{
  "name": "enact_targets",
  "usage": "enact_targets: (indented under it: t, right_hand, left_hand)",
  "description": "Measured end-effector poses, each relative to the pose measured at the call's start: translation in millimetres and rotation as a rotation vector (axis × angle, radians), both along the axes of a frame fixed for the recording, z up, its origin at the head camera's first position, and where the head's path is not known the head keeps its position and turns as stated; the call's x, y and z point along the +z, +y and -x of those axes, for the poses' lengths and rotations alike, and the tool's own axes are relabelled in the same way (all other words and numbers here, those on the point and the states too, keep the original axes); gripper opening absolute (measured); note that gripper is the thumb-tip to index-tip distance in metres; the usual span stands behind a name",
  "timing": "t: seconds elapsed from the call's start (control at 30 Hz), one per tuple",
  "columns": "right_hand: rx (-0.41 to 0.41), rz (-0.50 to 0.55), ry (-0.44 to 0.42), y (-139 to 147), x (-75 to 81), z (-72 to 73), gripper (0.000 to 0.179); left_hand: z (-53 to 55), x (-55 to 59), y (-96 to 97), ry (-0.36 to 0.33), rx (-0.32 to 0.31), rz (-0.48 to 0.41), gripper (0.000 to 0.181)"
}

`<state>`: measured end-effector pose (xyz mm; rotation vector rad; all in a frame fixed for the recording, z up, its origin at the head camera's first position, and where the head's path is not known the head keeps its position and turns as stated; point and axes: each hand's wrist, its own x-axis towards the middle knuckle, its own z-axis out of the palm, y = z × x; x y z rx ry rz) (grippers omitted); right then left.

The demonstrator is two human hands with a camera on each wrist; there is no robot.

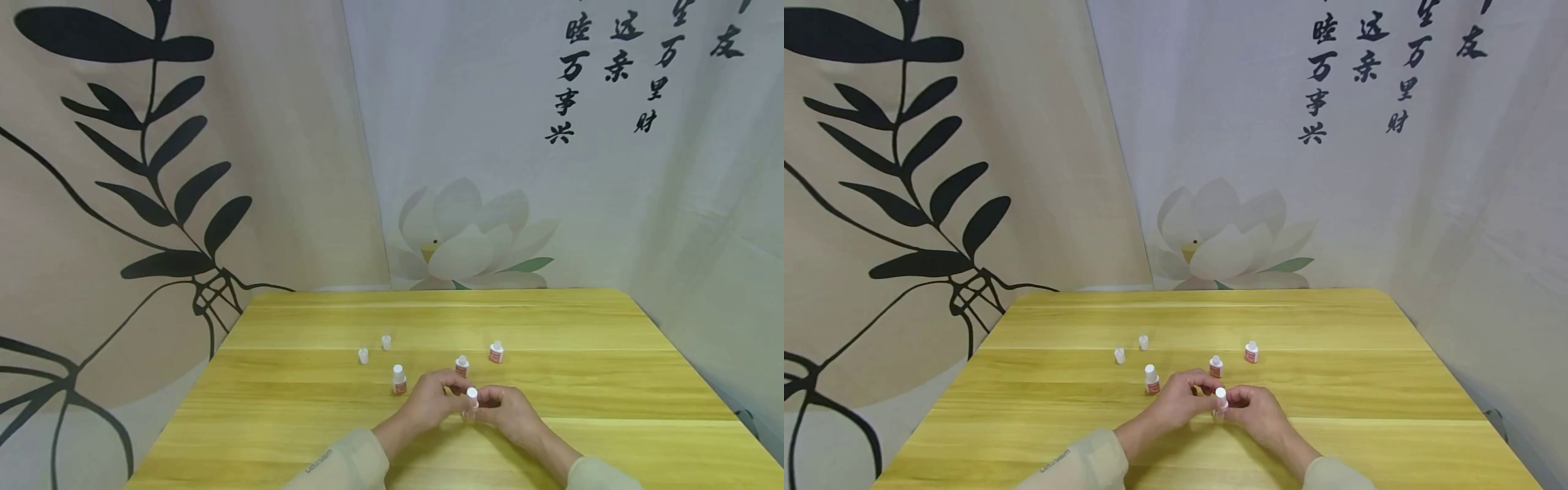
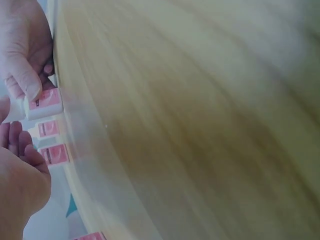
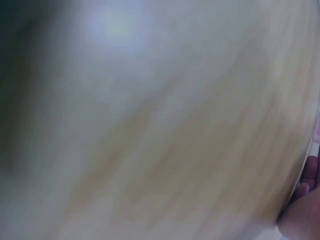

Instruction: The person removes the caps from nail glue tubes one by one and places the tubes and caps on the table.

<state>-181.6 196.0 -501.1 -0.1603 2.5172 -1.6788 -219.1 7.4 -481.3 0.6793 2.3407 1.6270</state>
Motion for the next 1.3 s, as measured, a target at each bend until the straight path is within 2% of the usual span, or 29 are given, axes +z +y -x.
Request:
enact_targets:
  t: [0.17,0.33,0.47,0.57,0.73,0.93,1.03,1.13,1.3]
  right_hand:
    - [0.011,0.016,-0.005,0.9,1.4,-1.2,0.027]
    - [0.015,0.022,-0.012,1.1,1.8,-0.7,0.029]
    - [0.011,0.006,-0.011,0.6,2.5,-0.7,0.029]
    - [0.005,0.001,-0.003,0.5,2.1,-0.7,0.028]
    - [0.005,0.023,-0.008,1.1,0.1,-0.1,0.027]
    - [0.008,0.04,-0.019,0.7,-0.5,0.1,0.028]
    - [0.005,0.031,-0.014,0.4,-0.9,0.2,0.027]
    - [0.007,0.027,-0.012,0.3,-0.7,0.4,0.027]
    - [0.018,0.044,-0.031,0.7,0.3,0.4,0.029]
  left_hand:
    - [-0.4,-0.5,1.4,-0.018,0.025,0.004,0.016]
    - [0.1,-0.3,-1.9,-0.035,-0.016,-0.011,0.027]
    - [1.0,-0.1,-3.4,-0.022,-0.034,-0.025,0.022]
    - [1.2,-0.4,-2.5,-0.024,-0.016,-0.017,0.015]
    - [0.2,-0.8,-0.9,-0.056,0.019,-0.006,0.016]
    - [0.2,-0.4,-1.7,-0.057,-0.034,-0.048,0.027]
    - [0.4,-0.5,-2.1,-0.053,-0.042,-0.046,0.022]
    - [0.3,-1.6,-1.6,-0.054,-0.024,-0.036,0.015]
    - [0.1,-2.6,-0.6,-0.057,-0.018,-0.048,0.015]
